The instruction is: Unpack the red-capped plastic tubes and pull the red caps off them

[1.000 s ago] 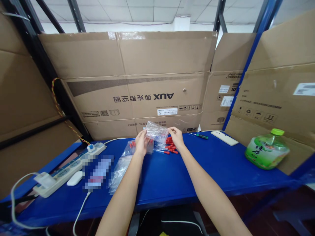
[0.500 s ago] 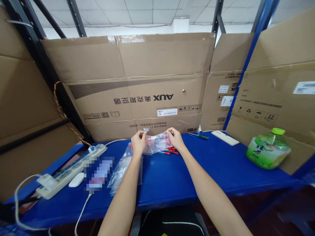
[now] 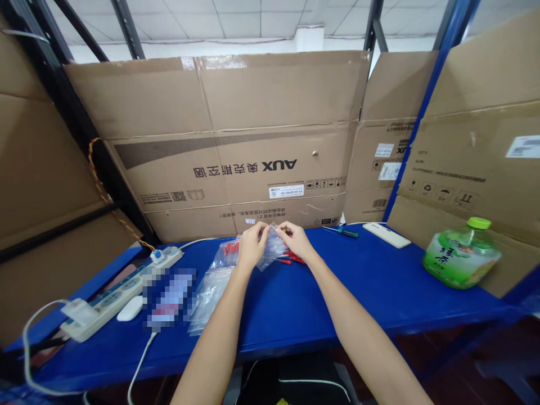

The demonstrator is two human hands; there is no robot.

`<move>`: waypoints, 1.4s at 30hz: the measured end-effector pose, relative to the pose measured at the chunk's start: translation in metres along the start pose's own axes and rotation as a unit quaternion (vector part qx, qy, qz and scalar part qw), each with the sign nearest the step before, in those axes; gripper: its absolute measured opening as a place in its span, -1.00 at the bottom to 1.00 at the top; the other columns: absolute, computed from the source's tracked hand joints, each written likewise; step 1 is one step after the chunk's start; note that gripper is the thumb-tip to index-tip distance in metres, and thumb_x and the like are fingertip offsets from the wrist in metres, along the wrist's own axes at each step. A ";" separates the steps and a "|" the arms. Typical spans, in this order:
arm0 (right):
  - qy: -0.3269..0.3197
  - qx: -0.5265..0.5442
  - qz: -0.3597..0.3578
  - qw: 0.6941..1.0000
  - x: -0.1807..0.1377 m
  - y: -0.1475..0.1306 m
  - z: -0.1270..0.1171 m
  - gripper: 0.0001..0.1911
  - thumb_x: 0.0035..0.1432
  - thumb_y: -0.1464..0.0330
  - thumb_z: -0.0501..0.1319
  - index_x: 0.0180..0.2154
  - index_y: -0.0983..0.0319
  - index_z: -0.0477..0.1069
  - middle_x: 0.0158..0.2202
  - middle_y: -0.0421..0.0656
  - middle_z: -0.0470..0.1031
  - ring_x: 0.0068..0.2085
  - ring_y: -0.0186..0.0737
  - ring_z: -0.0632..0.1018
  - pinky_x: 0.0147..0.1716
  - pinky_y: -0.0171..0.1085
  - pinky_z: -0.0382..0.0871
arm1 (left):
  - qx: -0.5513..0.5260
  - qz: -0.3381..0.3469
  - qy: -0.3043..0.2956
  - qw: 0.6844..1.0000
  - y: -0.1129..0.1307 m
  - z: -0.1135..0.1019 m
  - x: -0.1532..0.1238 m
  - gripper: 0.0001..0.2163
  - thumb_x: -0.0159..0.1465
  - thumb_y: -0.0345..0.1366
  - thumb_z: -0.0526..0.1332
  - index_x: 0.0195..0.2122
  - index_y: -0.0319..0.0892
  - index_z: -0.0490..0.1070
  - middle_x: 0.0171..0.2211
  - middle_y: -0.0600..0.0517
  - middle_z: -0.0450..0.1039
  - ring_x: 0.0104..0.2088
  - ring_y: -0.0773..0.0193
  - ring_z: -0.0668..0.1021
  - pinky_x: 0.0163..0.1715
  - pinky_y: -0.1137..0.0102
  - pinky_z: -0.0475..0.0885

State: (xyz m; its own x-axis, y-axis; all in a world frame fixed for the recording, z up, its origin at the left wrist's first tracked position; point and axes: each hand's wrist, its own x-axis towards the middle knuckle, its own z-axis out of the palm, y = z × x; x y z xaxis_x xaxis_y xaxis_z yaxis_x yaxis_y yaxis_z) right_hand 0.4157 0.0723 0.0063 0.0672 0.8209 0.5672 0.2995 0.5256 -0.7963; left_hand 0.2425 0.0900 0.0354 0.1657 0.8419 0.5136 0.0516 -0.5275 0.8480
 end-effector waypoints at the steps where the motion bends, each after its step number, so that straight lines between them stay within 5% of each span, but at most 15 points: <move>1: -0.005 0.005 0.004 1.000 0.000 0.000 0.000 -0.69 0.23 0.06 0.25 -0.31 0.18 0.47 -0.45 -0.24 0.46 -0.43 -0.27 0.43 -0.37 -0.32 0.31 | -0.014 -0.011 0.005 1.000 0.001 -0.001 0.000 -0.95 0.18 -0.29 0.42 -0.42 -0.05 0.59 -0.44 -0.01 0.54 -0.30 0.12 0.53 -0.17 0.41 0.35; 11: -0.010 0.001 -0.016 1.000 0.000 -0.002 0.004 -0.68 0.24 0.08 0.25 -0.33 0.20 0.48 -0.41 -0.21 0.50 -0.37 -0.25 0.46 -0.33 -0.31 0.32 | 0.026 0.059 -0.027 0.998 -0.001 0.003 0.002 -0.93 0.23 -0.26 0.38 -0.37 -0.11 0.60 -0.39 0.00 0.58 -0.37 0.21 0.50 -0.25 0.44 0.35; 19: 0.003 0.080 0.024 0.996 0.000 -0.001 0.009 -0.63 0.12 0.02 0.34 -0.35 0.21 0.48 -0.45 -0.24 0.50 -0.42 -0.28 0.45 -0.37 -0.30 0.33 | -0.010 0.027 0.033 0.999 -0.011 -0.002 0.009 -0.82 0.30 -0.17 0.31 -0.37 -0.14 0.55 -0.48 0.07 0.46 -0.43 0.29 0.44 -0.32 0.47 0.32; 27: 0.010 0.103 0.022 0.994 0.000 0.001 0.007 -0.63 0.09 0.04 0.37 -0.41 0.20 0.44 -0.47 -0.25 0.45 -0.42 -0.29 0.44 -0.36 -0.31 0.32 | -0.033 0.012 -0.071 0.997 -0.017 -0.002 0.012 -0.77 0.27 -0.13 0.34 -0.37 -0.20 0.60 -0.43 0.01 0.54 -0.42 0.28 0.49 -0.34 0.46 0.35; 42: 0.072 0.189 0.103 0.974 0.001 -0.004 0.007 -0.65 -0.01 0.05 0.42 -0.43 0.20 0.50 -0.53 -0.26 0.42 -0.49 -0.32 0.38 -0.46 -0.33 0.26 | -0.057 -0.005 0.009 0.998 -0.013 -0.002 0.010 -0.66 0.28 0.00 0.29 -0.38 -0.21 0.54 -0.48 0.06 0.46 -0.41 0.30 0.44 -0.33 0.45 0.33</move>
State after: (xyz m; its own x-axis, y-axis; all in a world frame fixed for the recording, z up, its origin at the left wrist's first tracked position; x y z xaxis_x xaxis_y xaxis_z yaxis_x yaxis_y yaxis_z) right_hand 0.4075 0.0728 0.0082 0.2289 0.8920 0.3899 -0.1036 0.4206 -0.9013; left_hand 0.2411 0.1055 0.0299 0.1482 0.8498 0.5059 -0.0601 -0.5029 0.8623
